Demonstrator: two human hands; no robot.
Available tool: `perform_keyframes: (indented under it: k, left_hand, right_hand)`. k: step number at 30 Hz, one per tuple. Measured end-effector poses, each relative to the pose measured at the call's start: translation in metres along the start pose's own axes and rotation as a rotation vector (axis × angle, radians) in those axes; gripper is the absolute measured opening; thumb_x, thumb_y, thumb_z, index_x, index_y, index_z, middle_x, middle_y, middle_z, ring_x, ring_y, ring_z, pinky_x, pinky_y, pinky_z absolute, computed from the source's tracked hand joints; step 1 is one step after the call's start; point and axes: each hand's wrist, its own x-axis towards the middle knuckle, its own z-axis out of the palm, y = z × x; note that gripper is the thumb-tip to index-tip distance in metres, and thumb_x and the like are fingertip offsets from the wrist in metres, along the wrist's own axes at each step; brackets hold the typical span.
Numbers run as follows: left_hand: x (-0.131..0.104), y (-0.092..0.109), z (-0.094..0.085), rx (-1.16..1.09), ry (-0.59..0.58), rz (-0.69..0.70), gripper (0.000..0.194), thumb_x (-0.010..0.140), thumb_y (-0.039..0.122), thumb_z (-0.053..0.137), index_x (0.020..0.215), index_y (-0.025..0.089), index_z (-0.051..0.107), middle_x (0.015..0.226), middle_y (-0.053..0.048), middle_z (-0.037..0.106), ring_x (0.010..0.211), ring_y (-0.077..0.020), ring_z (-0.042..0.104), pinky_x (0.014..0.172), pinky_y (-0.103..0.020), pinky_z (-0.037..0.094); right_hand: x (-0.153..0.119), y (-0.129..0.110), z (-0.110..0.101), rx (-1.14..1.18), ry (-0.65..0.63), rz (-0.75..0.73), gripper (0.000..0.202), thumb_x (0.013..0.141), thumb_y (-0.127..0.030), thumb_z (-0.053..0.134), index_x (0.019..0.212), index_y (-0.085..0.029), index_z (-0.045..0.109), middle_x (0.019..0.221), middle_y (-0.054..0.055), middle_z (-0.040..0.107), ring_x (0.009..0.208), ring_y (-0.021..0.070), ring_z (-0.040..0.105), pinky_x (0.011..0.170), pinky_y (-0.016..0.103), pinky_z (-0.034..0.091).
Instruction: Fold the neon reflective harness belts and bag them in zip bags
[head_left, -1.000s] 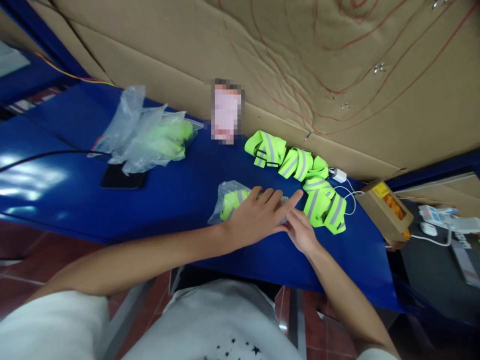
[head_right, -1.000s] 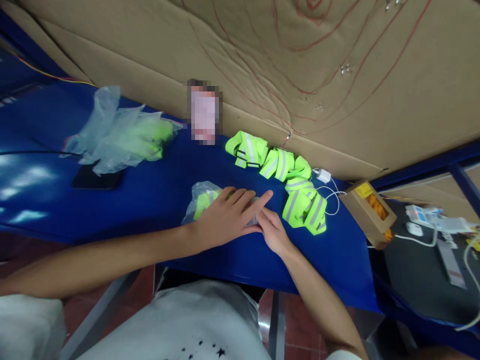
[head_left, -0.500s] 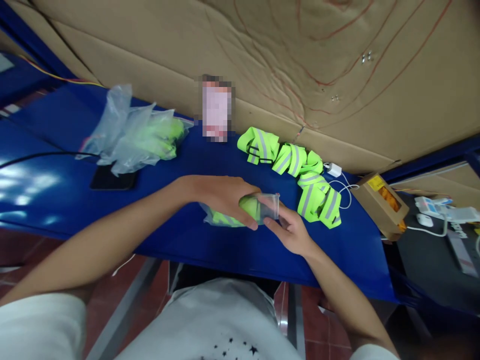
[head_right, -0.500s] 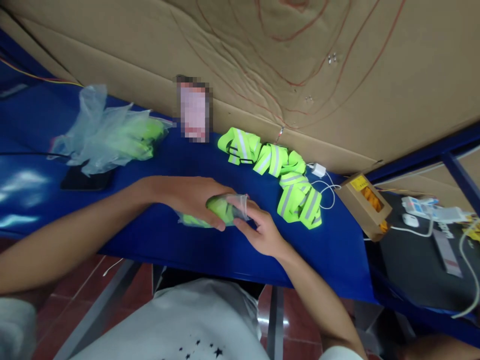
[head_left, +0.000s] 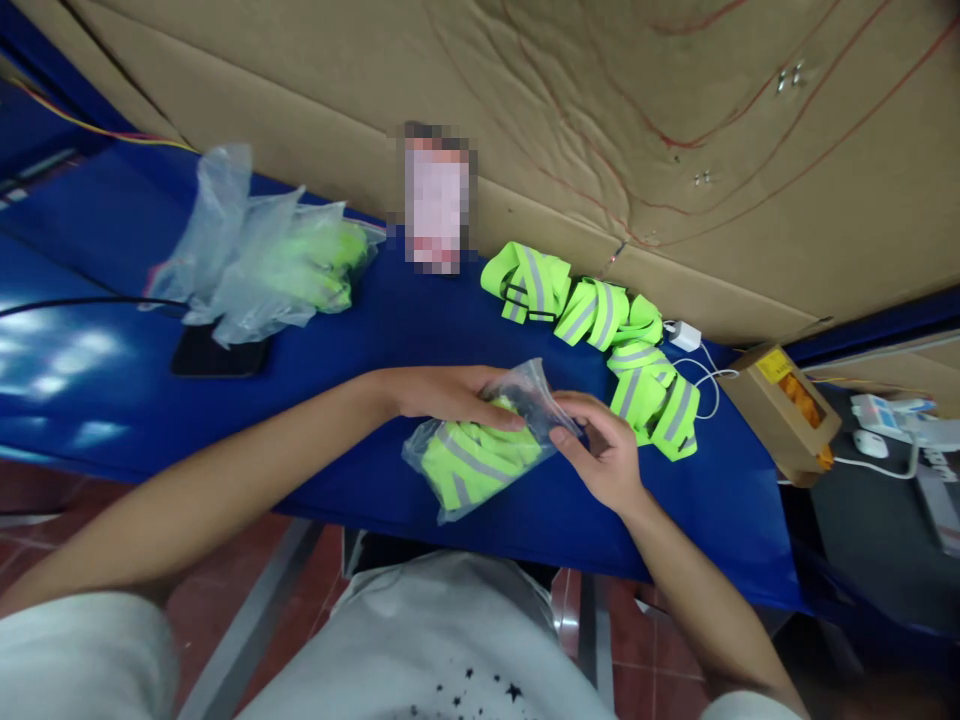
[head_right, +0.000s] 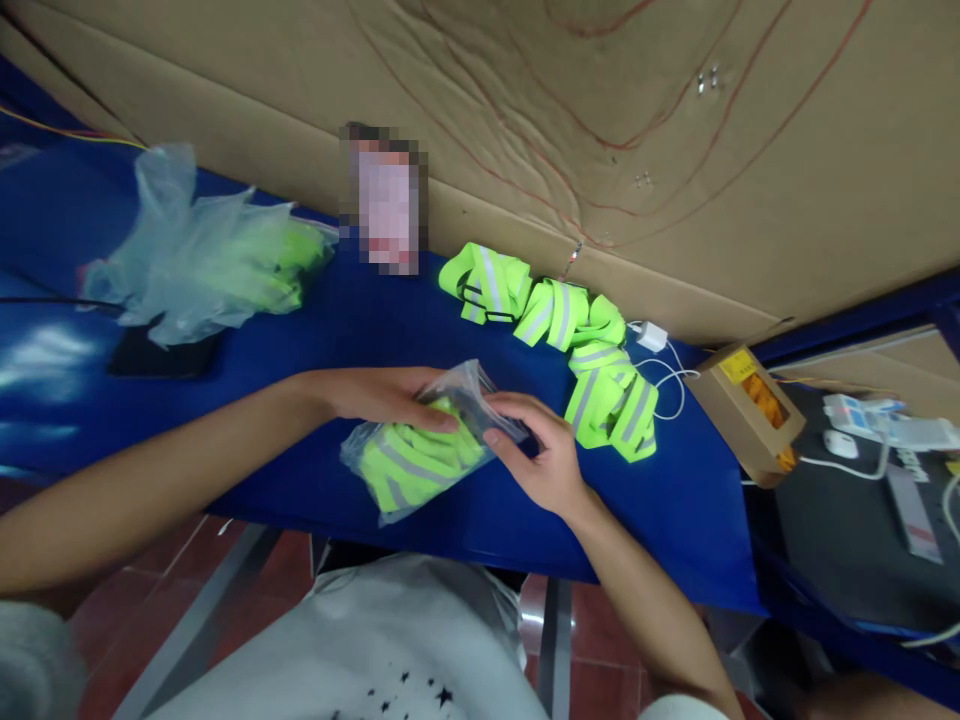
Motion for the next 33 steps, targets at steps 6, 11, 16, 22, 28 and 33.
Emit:
perform_keyframes:
  k: [6, 11, 16, 22, 28, 33]
  left_hand:
    - [-0.007, -0.002, -0.008, -0.131, 0.125, 0.005, 0.055, 0.08, 0.04, 0.081, 0.129, 0.019, 0.068, 0.129, -0.011, 0.071, 0.116, -0.0262, 0.068, 0.101, -0.037, 0.052]
    - [0.002, -0.013, -0.005, -0.177, 0.266, 0.001, 0.052, 0.081, 0.048, 0.079, 0.124, 0.018, 0.071, 0.119, -0.01, 0.075, 0.111, -0.0266, 0.07, 0.101, -0.041, 0.054]
    - [0.001, -0.017, -0.01, -0.287, 0.251, -0.018, 0.045, 0.08, 0.044, 0.081, 0.116, 0.016, 0.076, 0.115, -0.012, 0.077, 0.102, -0.0251, 0.074, 0.093, -0.037, 0.058]
    - [0.001, -0.013, -0.007, -0.348, 0.328, -0.055, 0.053, 0.085, 0.06, 0.072, 0.113, 0.016, 0.077, 0.108, -0.014, 0.078, 0.094, -0.0266, 0.076, 0.079, -0.035, 0.062]
    - [0.002, -0.012, -0.002, -0.329, 0.359, -0.043, 0.054, 0.088, 0.065, 0.065, 0.102, 0.015, 0.08, 0.103, -0.013, 0.079, 0.086, -0.0236, 0.075, 0.076, -0.031, 0.061]
    - [0.003, -0.012, -0.001, -0.334, 0.374, -0.043, 0.059, 0.091, 0.069, 0.057, 0.104, 0.016, 0.079, 0.093, -0.012, 0.08, 0.082, -0.0235, 0.075, 0.072, -0.03, 0.06]
  right_hand:
    - [0.007, 0.012, -0.003, -0.137, 0.007, -0.036, 0.008, 0.094, -0.03, 0.067, 0.093, -0.026, 0.073, 0.114, 0.008, 0.067, 0.106, 0.0227, 0.067, 0.096, 0.041, 0.053]
    - [0.009, 0.019, 0.003, -0.008, -0.009, 0.112, 0.02, 0.095, -0.04, 0.067, 0.083, -0.023, 0.07, 0.097, 0.006, 0.068, 0.088, 0.019, 0.066, 0.074, 0.032, 0.053]
    - [0.012, 0.018, -0.004, -0.041, 0.079, 0.251, 0.029, 0.093, -0.047, 0.068, 0.079, -0.022, 0.066, 0.063, -0.002, 0.06, 0.057, 0.013, 0.054, 0.055, 0.027, 0.043]
    - [0.012, 0.018, -0.006, -0.013, 0.061, 0.239, 0.032, 0.094, -0.052, 0.064, 0.082, -0.022, 0.061, 0.067, -0.001, 0.062, 0.061, 0.0134, 0.055, 0.058, 0.027, 0.043]
    - [0.011, 0.019, -0.002, 0.113, 0.11, 0.247, 0.027, 0.091, -0.046, 0.071, 0.085, -0.023, 0.058, 0.078, 0.0, 0.067, 0.068, 0.0136, 0.062, 0.066, 0.028, 0.05]
    - [0.015, 0.023, -0.001, 0.211, 0.177, 0.264, 0.041, 0.08, -0.046, 0.082, 0.084, -0.025, 0.047, 0.076, -0.005, 0.059, 0.064, 0.0108, 0.055, 0.062, 0.026, 0.048]
